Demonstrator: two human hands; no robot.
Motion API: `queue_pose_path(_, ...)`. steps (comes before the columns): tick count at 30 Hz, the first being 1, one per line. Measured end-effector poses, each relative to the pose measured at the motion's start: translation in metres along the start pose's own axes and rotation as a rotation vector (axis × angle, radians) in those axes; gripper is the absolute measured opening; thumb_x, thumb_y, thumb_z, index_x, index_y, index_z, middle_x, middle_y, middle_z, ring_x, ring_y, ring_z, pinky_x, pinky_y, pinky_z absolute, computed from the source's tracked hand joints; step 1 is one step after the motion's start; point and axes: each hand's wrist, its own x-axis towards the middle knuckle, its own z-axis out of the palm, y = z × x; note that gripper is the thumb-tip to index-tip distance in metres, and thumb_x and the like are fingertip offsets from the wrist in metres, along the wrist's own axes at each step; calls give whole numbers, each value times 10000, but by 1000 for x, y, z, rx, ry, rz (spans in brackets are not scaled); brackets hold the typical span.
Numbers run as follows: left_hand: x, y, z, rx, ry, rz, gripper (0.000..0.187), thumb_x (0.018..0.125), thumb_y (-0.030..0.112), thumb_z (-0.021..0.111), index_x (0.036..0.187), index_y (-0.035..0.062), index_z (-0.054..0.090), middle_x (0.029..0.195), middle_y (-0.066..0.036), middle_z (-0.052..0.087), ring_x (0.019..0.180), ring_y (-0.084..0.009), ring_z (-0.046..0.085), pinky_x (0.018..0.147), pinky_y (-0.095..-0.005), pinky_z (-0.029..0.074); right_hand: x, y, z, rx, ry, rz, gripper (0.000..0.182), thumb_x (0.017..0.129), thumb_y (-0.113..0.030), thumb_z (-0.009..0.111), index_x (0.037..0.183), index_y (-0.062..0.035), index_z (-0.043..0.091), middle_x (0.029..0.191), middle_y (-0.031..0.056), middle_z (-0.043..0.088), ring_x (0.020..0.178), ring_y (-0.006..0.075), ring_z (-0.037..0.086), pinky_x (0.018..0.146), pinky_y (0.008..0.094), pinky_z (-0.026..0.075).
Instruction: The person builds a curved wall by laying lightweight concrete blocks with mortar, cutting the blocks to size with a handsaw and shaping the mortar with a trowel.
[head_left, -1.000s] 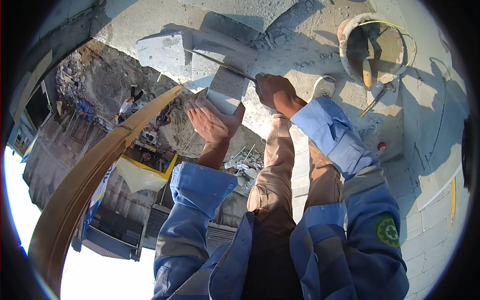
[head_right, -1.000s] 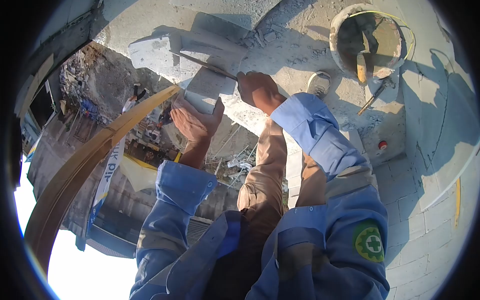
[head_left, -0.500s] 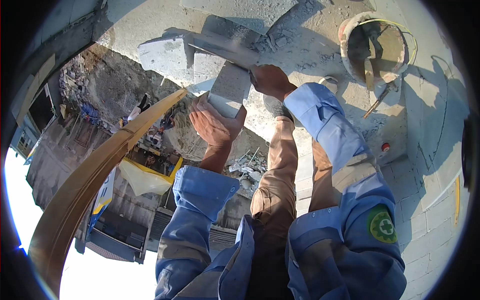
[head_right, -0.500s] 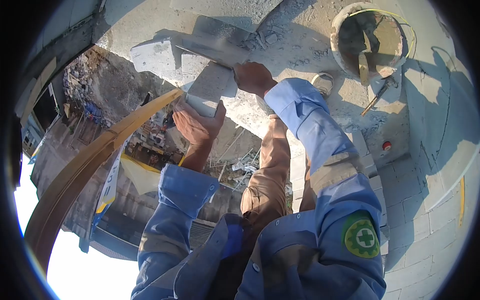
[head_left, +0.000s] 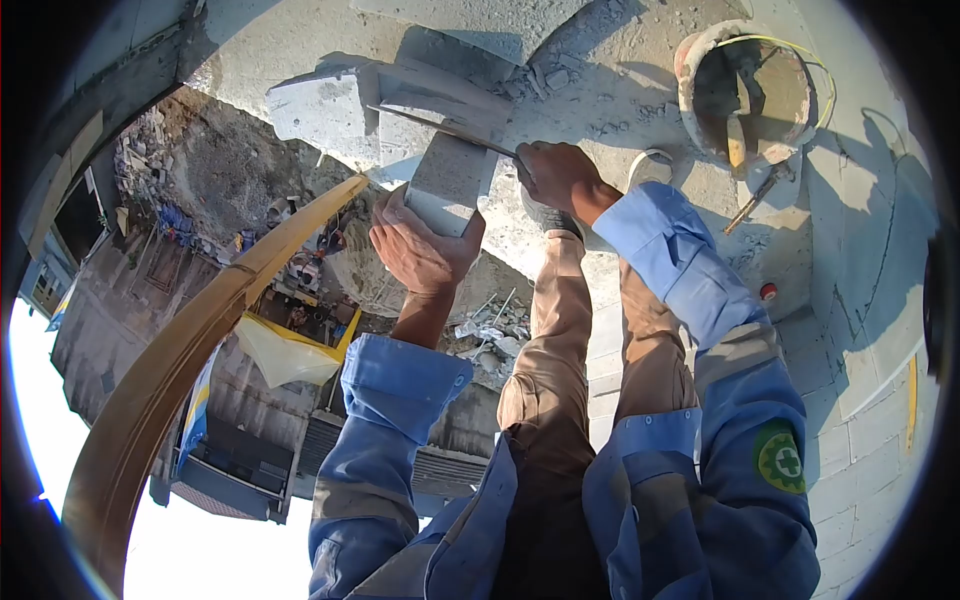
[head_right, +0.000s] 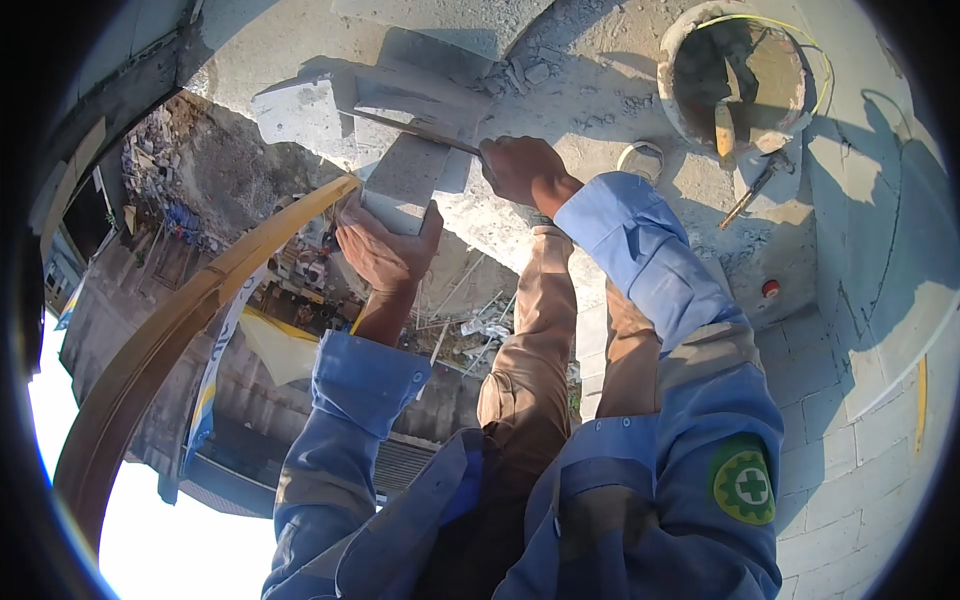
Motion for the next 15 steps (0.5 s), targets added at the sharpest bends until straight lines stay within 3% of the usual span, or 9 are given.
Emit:
queue_pose_path(6,-1,-2,-3,3,-19,-35,853,582,410,840,1229,-15,482,1110,-199,541,1026,-395,551,873,-499,444,26,12,22,-16,76,-28,206,907,-218,600,976,-26,628,796,205,688,780,396,691,709,507,542)
queue_pose_path(11,2,0,-1,32,24,17,856,578,405,847,1227,-13,479,1093,-187,540,999,-382,553,872,-478,443,-3,2,3,28,28,35,216,942,-243,597,965,-28,606,827,194,678,781,411,664,700,511,513)
queue_pose_path(15,-5,3,-6,2,-29,-61,858,575,410,846,1228,-7,478,1094,-185,542,1008,-379,558,869,-473,444,18,15,19,-7,55,2,193,887,-197,622,962,-21,599,824,212,674,787,409,666,699,512,515)
